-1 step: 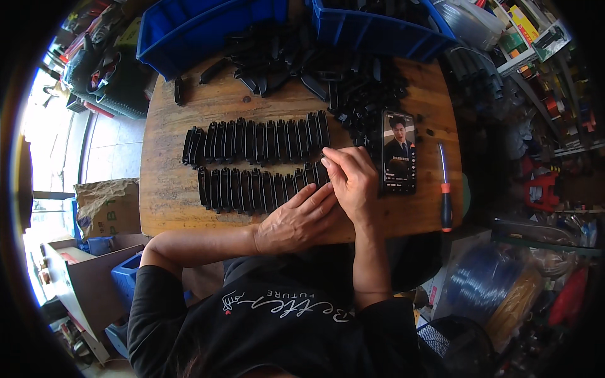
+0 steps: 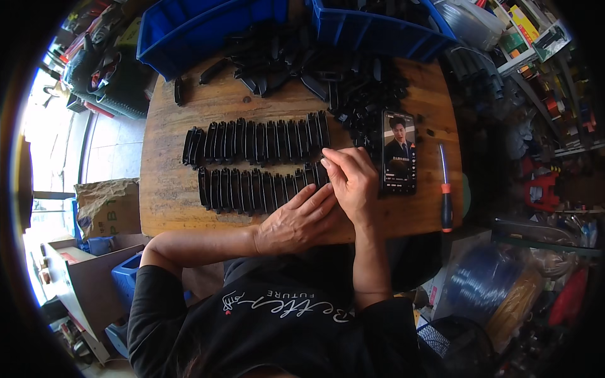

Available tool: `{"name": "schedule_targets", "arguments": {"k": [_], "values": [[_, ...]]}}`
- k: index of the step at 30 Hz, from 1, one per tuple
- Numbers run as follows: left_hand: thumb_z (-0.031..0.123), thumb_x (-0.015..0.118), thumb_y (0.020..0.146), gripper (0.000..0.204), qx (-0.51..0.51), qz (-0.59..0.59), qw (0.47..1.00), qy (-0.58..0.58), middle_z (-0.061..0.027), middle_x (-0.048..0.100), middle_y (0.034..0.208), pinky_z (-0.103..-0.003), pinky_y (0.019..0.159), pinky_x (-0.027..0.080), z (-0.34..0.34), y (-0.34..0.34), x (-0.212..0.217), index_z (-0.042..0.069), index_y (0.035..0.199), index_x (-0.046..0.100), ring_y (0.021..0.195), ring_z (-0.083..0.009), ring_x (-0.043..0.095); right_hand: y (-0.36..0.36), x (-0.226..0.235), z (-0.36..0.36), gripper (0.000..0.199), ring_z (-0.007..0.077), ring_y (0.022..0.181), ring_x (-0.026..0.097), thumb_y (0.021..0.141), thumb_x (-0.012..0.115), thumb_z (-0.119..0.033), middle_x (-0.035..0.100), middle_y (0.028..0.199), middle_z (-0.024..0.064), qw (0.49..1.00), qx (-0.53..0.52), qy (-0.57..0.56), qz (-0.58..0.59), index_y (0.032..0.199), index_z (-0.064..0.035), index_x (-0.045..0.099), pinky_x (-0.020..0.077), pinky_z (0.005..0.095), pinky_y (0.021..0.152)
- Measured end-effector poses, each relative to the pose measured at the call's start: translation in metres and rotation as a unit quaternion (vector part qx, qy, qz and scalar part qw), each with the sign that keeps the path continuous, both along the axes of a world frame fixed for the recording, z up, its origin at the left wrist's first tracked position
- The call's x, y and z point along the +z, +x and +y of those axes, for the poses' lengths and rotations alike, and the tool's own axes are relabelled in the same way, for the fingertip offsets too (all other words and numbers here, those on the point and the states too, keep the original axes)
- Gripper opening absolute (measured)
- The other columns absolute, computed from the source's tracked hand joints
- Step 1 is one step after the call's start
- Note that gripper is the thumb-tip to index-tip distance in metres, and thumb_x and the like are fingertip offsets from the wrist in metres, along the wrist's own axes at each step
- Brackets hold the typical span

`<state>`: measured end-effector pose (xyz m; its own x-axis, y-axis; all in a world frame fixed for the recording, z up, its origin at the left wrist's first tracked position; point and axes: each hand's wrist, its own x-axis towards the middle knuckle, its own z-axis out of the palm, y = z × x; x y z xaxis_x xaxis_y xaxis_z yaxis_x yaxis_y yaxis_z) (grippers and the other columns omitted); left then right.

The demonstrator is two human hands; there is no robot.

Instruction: Organizing and inspecting black plastic components on a workbench.

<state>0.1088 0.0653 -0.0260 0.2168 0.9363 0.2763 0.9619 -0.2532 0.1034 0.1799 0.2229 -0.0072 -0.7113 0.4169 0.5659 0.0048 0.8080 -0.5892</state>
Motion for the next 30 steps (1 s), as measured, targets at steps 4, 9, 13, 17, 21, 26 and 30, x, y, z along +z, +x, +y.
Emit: {"name": "schedule_targets", "arguments": {"k": [4, 9, 13, 17, 21, 26, 30], "values": [[0.035, 0.056, 0.084, 0.056, 0.013, 0.061, 0.998, 0.032, -0.0205, 0.042, 0.141, -0.049, 0.112, 0.027, -0.002, 0.002, 0.001, 0.004, 0.13, 0.052, 0.139, -0.0348, 0.031, 0.001, -0.001, 0.001, 0.016, 0.0208, 0.075, 0.061, 0.081, 0.069, 0.001, 0.065, 0.084, 0.0082, 1.0, 0.004, -0.009, 0.007, 0.098, -0.002, 0.069, 0.0495, 0.0291, 0.065], [0.028, 0.053, 0.083, 0.055, 0.003, -0.051, 0.998, 0.024, -0.024, 0.039, 0.143, -0.049, 0.11, 0.031, 0.0, 0.001, 0.0, -0.003, 0.128, 0.051, 0.138, -0.0371, 0.032, 0.002, -0.001, 0.004, 0.016, 0.0194, 0.073, 0.06, 0.083, 0.068, 0.0, 0.065, 0.084, 0.0077, 0.999, -0.008, -0.023, 0.022, 0.098, -0.0012, 0.069, 0.0491, 0.0282, 0.065], [0.028, 0.053, 0.082, 0.059, 0.001, -0.05, 0.998, 0.024, -0.0242, 0.039, 0.143, -0.049, 0.11, 0.032, 0.0, 0.001, -0.001, -0.005, 0.13, 0.049, 0.137, -0.0376, 0.032, 0.003, -0.002, 0.006, 0.016, 0.0235, 0.075, 0.06, 0.081, 0.069, 0.0, 0.064, 0.084, 0.008, 1.0, -0.004, -0.01, 0.007, 0.097, -0.0024, 0.068, 0.0495, 0.0322, 0.064], [0.028, 0.053, 0.082, 0.059, 0.005, -0.035, 0.999, 0.026, -0.0242, 0.04, 0.142, -0.049, 0.11, 0.032, -0.001, 0.0, 0.001, -0.005, 0.13, 0.049, 0.137, -0.0378, 0.033, 0.004, 0.0, 0.006, 0.016, 0.0239, 0.076, 0.06, 0.08, 0.069, 0.001, 0.064, 0.084, 0.0078, 1.0, -0.007, -0.024, -0.002, 0.096, -0.0028, 0.068, 0.0498, 0.0326, 0.066], [0.026, 0.054, 0.081, 0.045, -0.015, -0.014, 0.999, 0.043, -0.0213, 0.044, 0.14, -0.049, 0.109, 0.033, -0.004, -0.002, 0.003, 0.003, 0.12, 0.059, 0.134, -0.0367, 0.038, 0.0, 0.0, 0.002, 0.023, 0.0228, 0.08, 0.059, 0.071, 0.074, 0.002, 0.064, 0.085, 0.0048, 0.999, 0.049, 0.006, -0.01, 0.092, -0.0058, 0.07, 0.0507, 0.0326, 0.067], [0.023, 0.055, 0.077, 0.043, -0.008, -0.029, 0.997, 0.071, -0.0192, 0.055, 0.123, -0.049, 0.106, 0.038, -0.005, -0.001, 0.002, 0.001, 0.113, 0.061, 0.124, -0.0364, 0.049, -0.005, -0.001, -0.003, 0.02, 0.0224, 0.082, 0.058, 0.071, 0.074, 0.001, 0.064, 0.085, 0.0042, 0.995, 0.079, 0.055, -0.038, 0.09, -0.0049, 0.071, 0.05, 0.0319, 0.069], [0.021, 0.054, 0.076, 0.042, -0.008, -0.044, 0.995, 0.085, -0.0192, 0.056, 0.119, -0.049, 0.106, 0.039, -0.005, -0.002, 0.002, -0.001, 0.111, 0.061, 0.122, -0.0364, 0.051, -0.009, 0.001, -0.007, 0.019, 0.0203, 0.081, 0.056, 0.068, 0.074, 0.001, 0.061, 0.082, 0.0011, 0.988, 0.069, 0.127, -0.047, 0.085, -0.0047, 0.069, 0.0468, 0.033, 0.073]]}}
